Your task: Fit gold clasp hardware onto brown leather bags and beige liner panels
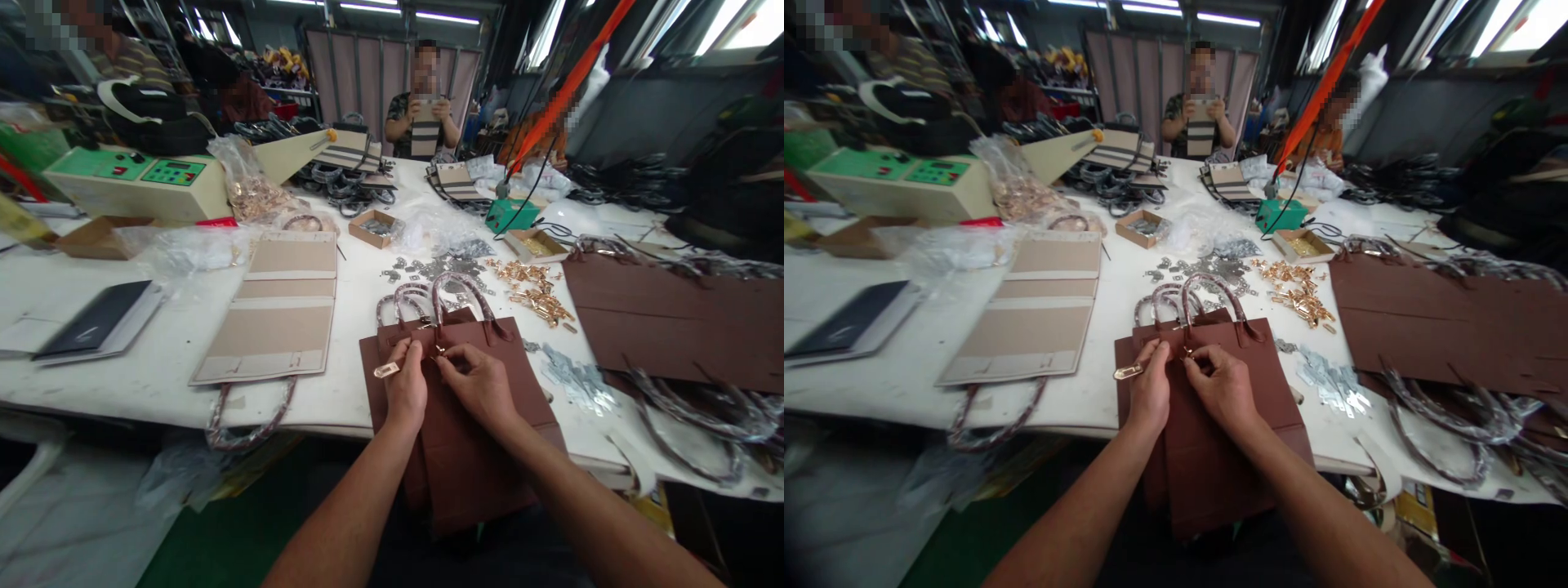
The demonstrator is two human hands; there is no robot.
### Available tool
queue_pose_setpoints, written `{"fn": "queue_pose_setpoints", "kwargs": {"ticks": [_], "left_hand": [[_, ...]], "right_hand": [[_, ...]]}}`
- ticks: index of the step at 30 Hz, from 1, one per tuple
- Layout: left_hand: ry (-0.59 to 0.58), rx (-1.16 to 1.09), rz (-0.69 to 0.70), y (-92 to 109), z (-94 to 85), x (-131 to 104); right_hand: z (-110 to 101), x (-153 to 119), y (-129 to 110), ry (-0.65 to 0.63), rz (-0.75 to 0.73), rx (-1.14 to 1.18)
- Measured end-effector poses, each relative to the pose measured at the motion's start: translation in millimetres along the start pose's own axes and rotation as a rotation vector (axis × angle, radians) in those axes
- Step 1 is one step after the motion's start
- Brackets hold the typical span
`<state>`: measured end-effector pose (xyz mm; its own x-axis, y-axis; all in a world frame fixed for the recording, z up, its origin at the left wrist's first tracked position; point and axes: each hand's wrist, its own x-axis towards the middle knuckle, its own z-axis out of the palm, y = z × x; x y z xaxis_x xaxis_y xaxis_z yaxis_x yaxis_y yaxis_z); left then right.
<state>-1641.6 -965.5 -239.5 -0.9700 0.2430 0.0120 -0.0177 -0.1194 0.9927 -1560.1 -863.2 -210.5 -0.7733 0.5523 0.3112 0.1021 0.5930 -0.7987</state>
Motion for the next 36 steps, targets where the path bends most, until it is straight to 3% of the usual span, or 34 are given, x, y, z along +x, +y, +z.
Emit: {"fn": "queue_pose_setpoints", "kwargs": {"ticks": [11, 18, 29, 36], "left_hand": [[-0.073, -0.019, 0.062, 3, -1.3, -2], [-0.045, -0.020, 0.035, -2, -0.9, 0], [-0.003, 0.006, 0.052, -8, 0.5, -1], [-0.039, -0.026, 0.099, 3, -0.9, -3]], "right_hand": [[7, 14, -11, -0.067, -0.069, -0.175], [6, 14, -13, -0.073, -0.034, -0.063], [-2, 25, -22, -0.197, -0.096, -0.312], [0, 27, -18, -0.197, -0.084, -0.233]]}}
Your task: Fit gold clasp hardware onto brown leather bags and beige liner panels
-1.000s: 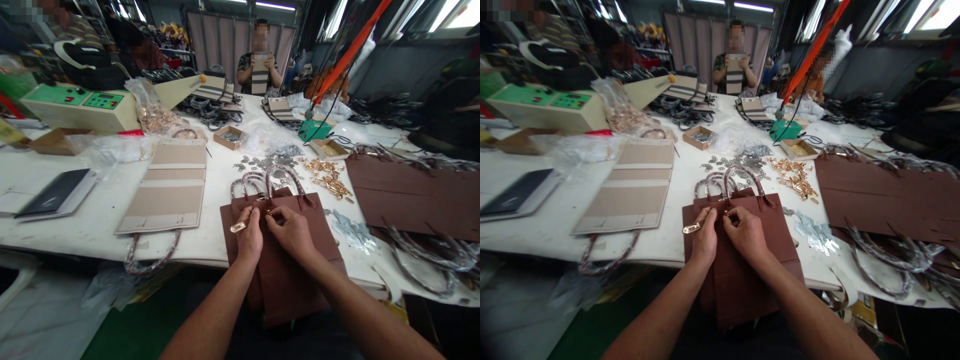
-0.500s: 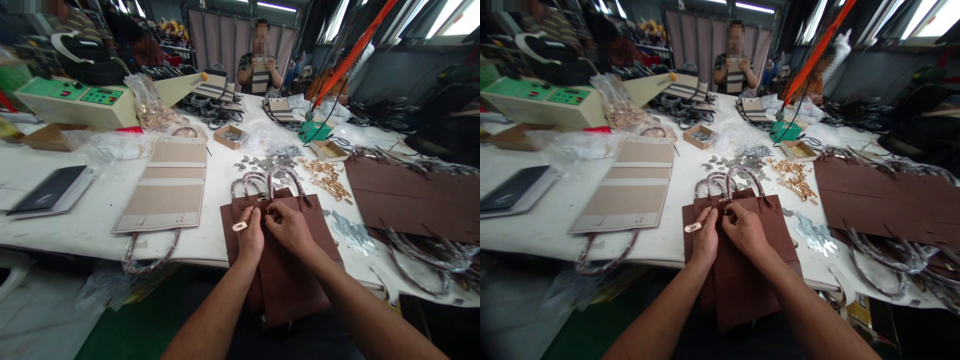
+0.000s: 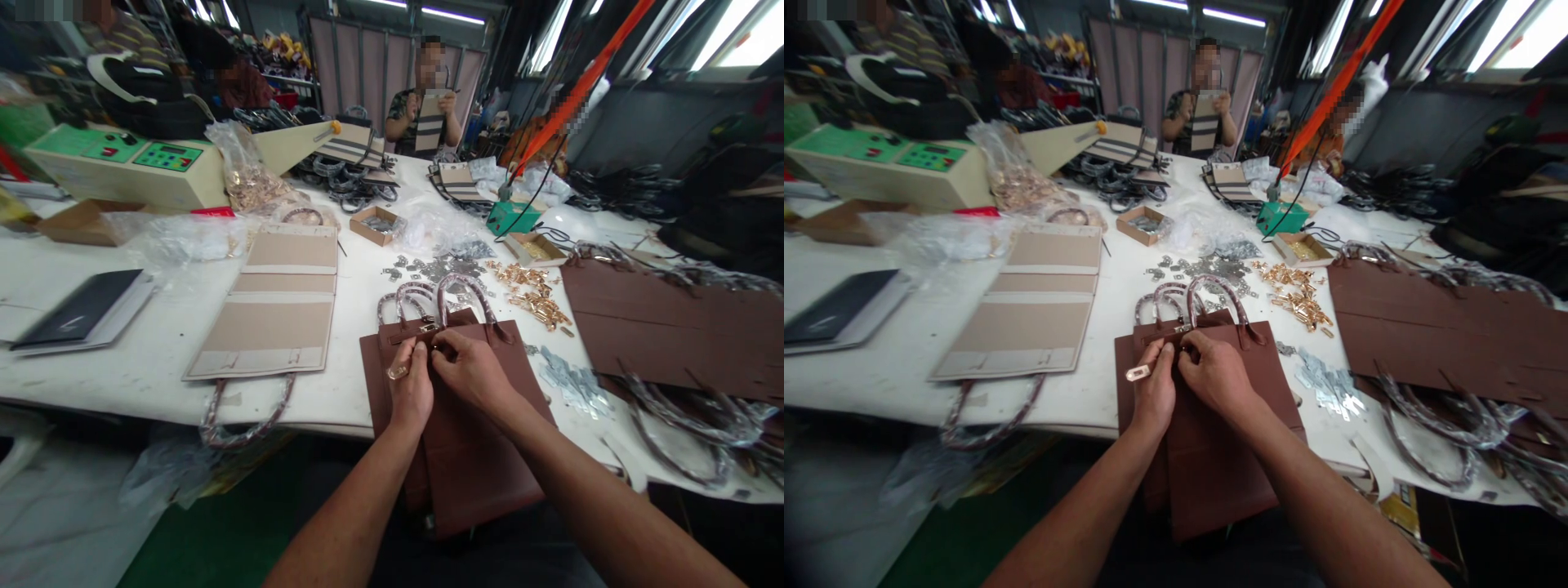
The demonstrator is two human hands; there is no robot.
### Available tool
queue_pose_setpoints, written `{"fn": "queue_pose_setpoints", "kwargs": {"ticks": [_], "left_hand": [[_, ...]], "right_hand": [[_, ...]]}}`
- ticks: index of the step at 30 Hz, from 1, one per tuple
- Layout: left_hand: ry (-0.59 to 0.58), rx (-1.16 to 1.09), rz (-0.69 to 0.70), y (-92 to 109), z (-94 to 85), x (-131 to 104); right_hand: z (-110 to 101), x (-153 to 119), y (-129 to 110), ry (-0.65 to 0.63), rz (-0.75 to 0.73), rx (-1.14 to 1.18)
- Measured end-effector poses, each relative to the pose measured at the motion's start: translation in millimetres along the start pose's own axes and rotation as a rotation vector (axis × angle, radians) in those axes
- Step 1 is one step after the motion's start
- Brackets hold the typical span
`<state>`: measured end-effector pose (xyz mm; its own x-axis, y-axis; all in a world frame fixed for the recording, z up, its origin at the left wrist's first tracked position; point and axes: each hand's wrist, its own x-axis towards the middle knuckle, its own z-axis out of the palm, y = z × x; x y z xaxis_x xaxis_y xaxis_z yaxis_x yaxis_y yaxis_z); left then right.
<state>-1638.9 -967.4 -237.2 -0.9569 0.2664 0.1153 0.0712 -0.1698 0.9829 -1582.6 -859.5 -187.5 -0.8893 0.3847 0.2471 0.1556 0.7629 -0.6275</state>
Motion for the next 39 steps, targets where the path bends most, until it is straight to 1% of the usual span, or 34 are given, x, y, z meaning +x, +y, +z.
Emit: {"fn": "queue_pose_setpoints", "kwargs": {"ticks": [3, 7, 13, 16, 19, 21, 23, 25, 26, 27, 28, 30, 31, 32, 34, 35, 36, 37, 38, 39], "left_hand": [[-0.033, 0.014, 0.030, 7, -0.4, 0], [-0.063, 0.020, 0.062, 11, 0.0, 0], [-0.042, -0.015, 0.055, 12, 0.8, 1], [-0.045, 0.015, 0.050, 11, 0.4, 4], [-0.040, 0.055, 0.040, 8, 0.2, 8], [-0.027, 0.087, 0.029, 6, 0.9, 11], [-0.002, 0.129, 0.013, 3, 1.9, 14], [0.021, 0.175, -0.012, 0, 2.4, 17], [0.041, 0.176, -0.036, -2, 2.4, 19], [0.067, 0.155, -0.069, -3, 2.2, 22], [0.094, 0.117, -0.110, -4, 1.7, 25], [0.162, 0.006, -0.204, -4, 0.5, 31], [0.186, -0.054, -0.248, -3, -0.3, 35], [0.194, -0.103, -0.287, -1, -1.4, 39], [0.153, -0.158, -0.357, 5, -4.7, 47], [0.101, -0.145, -0.375, 8, -7.1, 50], [0.042, -0.088, -0.368, 11, -9.9, 54], [-0.019, 0.018, -0.328, 14, -13.1, 57], [-0.066, 0.171, -0.258, 17, -16.5, 60], [-0.092, 0.355, -0.160, 20, -19.9, 62]], "right_hand": [[2, 0, 4, 0.012, 0.037, 0.104], [1, 2, 6, -0.006, 0.076, 0.184], [-1, 8, 5, -0.023, 0.014, 0.075], [0, 11, 8, -0.024, 0.008, 0.087], [4, 14, 12, 0.021, 0.084, 0.203], [8, 15, 13, 0.042, 0.131, 0.323], [8, 16, 14, 0.040, 0.147, 0.458], [2, 17, 16, 0.018, 0.141, 0.607], [-5, 17, 20, 0.024, 0.130, 0.660], [-15, 16, 27, 0.052, 0.123, 0.672], [-29, 16, 37, 0.108, 0.129, 0.612], [-62, 15, 69, 0.278, 0.193, 0.339], [-81, 15, 90, 0.362, 0.254, 0.150], [-101, 15, 113, 0.416, 0.312, 0.053], [-136, 15, 160, 0.459, 0.403, -0.045], [-149, 16, 182, 0.456, 0.443, -0.088], [-159, 17, 201, 0.439, 0.478, -0.128], [-166, 18, 217, 0.412, 0.512, -0.163], [-169, 19, 230, 0.381, 0.543, -0.191], [-169, 20, 239, 0.348, 0.571, -0.214]]}}
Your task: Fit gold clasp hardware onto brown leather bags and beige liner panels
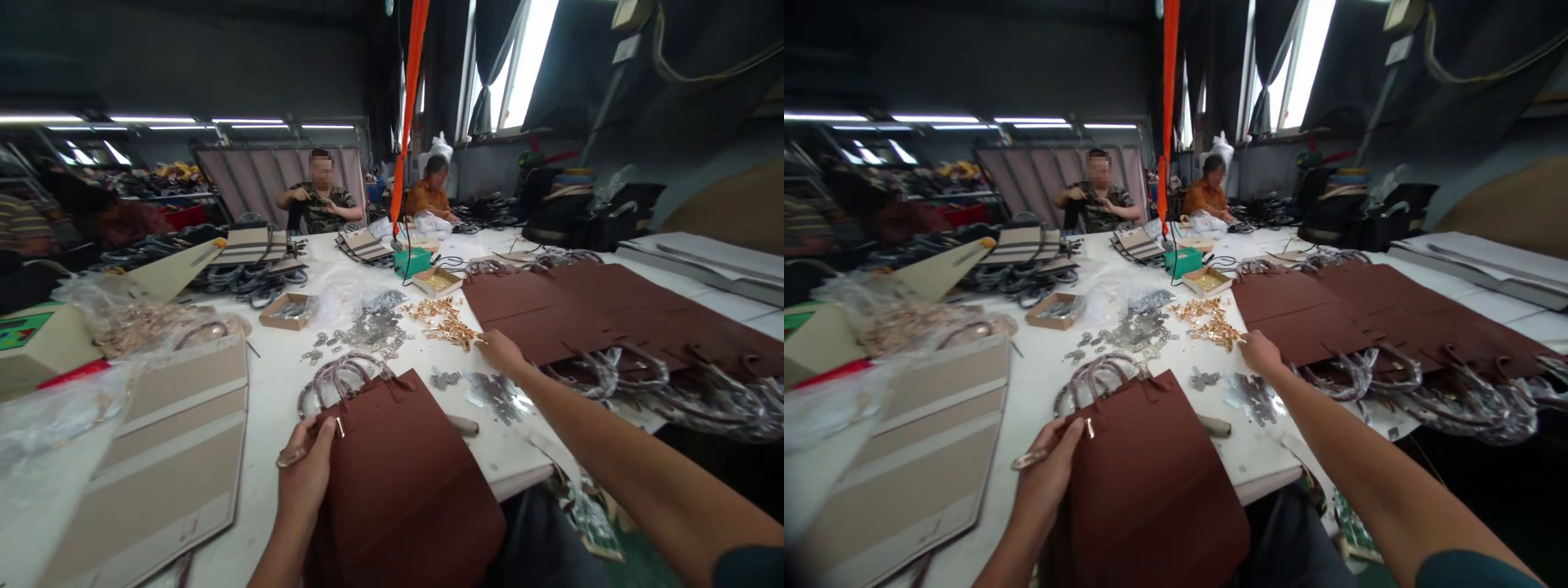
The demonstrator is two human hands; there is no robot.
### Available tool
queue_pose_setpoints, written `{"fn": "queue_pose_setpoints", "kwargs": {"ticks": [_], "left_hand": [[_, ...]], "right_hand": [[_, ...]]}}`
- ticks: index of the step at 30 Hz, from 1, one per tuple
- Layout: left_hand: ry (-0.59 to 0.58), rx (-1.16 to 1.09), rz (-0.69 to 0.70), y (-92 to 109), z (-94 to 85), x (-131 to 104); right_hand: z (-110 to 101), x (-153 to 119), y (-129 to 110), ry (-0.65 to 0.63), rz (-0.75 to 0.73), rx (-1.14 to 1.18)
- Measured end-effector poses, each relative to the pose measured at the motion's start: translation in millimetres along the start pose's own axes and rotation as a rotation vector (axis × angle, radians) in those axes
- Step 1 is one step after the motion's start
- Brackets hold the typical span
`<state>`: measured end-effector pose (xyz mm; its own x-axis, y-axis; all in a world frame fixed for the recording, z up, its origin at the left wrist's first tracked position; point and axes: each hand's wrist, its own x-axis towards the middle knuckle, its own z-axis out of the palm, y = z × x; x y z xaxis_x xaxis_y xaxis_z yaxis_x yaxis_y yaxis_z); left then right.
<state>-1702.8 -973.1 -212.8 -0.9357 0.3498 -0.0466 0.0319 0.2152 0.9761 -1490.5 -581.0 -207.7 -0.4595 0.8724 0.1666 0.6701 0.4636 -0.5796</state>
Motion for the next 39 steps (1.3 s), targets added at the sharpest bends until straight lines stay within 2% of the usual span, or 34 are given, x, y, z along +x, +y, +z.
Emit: {"fn": "queue_pose_setpoints", "kwargs": {"ticks": [3, 6, 9, 11, 14, 16, 19, 22, 25, 30, 33, 36, 39], "left_hand": [[0.116, 0.528, 0.356, 10, -10.3, 1], [0.189, 0.750, 0.745, 28, -9.5, -4], [0.129, 0.770, 0.990, 51, 6.1, -12], [-0.008, 0.770, 1.062, 63, 23.4, -13], [-0.292, 0.850, 1.055, 70, 53.5, -5], [-0.442, 0.920, 1.012, 69, 71.5, 5], [-0.572, 0.979, 0.966, 68, 87.8, 19], [-0.629, 1.005, 0.962, 73, 89.9, 25], [-0.686, 1.025, 0.957, 85, 86.8, 27], [-0.765, 1.014, 0.897, 105, 91.6, 32], [-0.755, 0.983, 0.825, 114, 100.0, 31], [-0.741, 0.849, 0.705, 119, 105.4, 23], [-0.725, 0.639, 0.611, 117, 103.1, 13]], "right_hand": [[10, 8, 9, -0.059, 0.033, -0.062], [11, 9, 10, -0.074, 0.011, -0.055], [5, 1, 7, -0.065, -0.053, 0.023], [-1, -14, -2, -0.055, -0.090, 0.087], [-4, -58, -33, -0.103, -0.132, 0.277], [2, -95, -61, -0.213, -0.136, 0.563], [22, -145, -101, -0.373, -0.111, 0.895], [44, -169, -123, -0.449, -0.038, 1.114], [56, -172, -125, -0.433, -0.036, 1.099], [63, -168, -122, -0.272, -0.341, 0.866], [72, -167, -126, -0.203, -0.397, 0.853], [81, -163, -133, -0.127, -0.470, 0.969], [81, -158, -139, -0.082, -0.549, 1.013]]}}
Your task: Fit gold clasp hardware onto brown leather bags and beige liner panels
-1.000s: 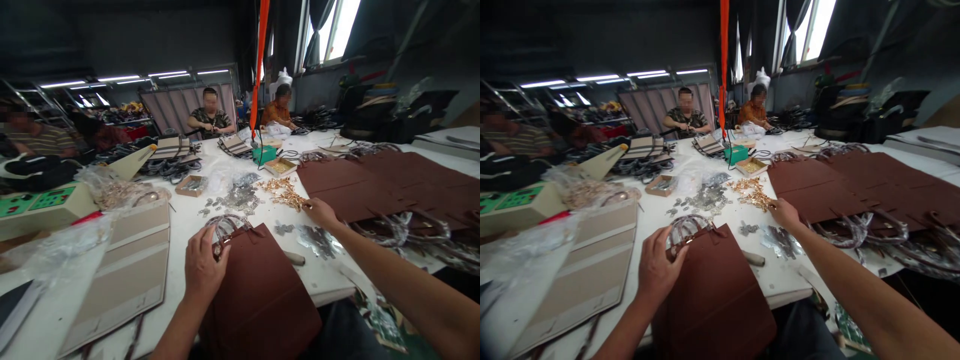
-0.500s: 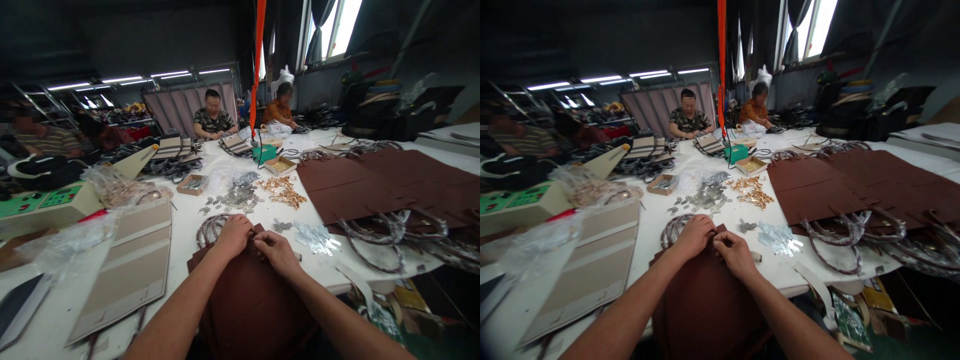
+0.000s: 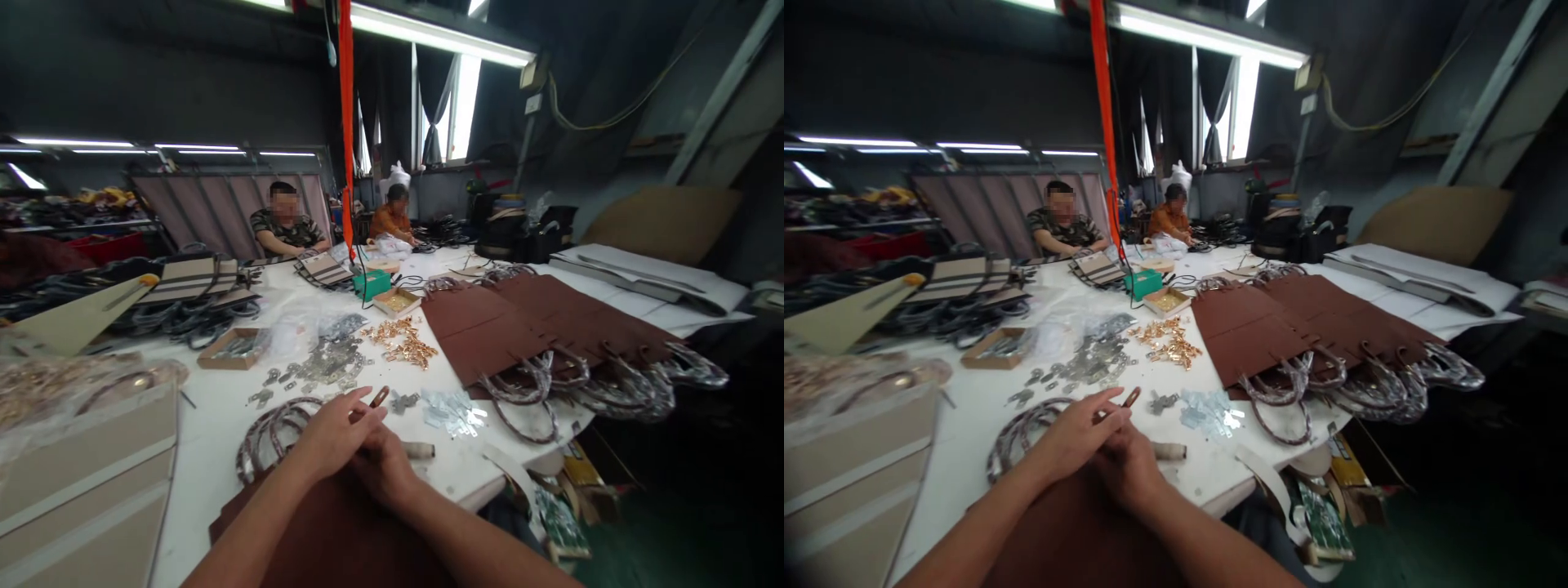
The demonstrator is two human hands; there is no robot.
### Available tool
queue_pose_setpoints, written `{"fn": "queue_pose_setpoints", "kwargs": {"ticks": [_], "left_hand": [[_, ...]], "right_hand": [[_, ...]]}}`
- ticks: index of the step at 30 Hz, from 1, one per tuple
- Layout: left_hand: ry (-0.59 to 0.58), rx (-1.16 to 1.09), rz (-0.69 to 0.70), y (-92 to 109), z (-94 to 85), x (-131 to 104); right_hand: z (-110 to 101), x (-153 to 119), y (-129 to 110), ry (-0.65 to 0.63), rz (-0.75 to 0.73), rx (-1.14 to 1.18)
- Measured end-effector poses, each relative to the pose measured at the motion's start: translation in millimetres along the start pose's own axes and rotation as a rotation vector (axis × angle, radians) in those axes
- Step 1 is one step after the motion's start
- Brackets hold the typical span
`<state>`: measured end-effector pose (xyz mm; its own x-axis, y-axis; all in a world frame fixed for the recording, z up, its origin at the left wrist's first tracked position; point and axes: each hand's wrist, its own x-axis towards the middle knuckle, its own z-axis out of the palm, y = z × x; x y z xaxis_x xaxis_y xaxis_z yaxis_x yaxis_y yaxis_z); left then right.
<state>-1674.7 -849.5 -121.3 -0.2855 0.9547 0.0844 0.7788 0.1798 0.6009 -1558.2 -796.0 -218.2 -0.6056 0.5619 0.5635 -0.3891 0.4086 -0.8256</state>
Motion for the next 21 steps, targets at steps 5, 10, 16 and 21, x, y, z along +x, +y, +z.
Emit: {"fn": "queue_pose_setpoints", "kwargs": {"ticks": [5, 10, 16, 21], "left_hand": [[0.256, -0.020, -0.060, -18, 21.4, -28], [0.312, 0.249, -0.166, -41, 39.4, -51], [0.280, 0.351, -0.177, -41, 37.8, -53], [0.267, 0.354, -0.200, -43, 34.7, -49]], "right_hand": [[-9, 9, 3, 0.155, 0.269, -0.066], [-21, 9, 15, 0.129, 0.486, -0.038], [-31, 5, 4, 0.023, 0.495, -0.106], [-39, 2, -1, 0.007, 0.426, -0.252]]}}
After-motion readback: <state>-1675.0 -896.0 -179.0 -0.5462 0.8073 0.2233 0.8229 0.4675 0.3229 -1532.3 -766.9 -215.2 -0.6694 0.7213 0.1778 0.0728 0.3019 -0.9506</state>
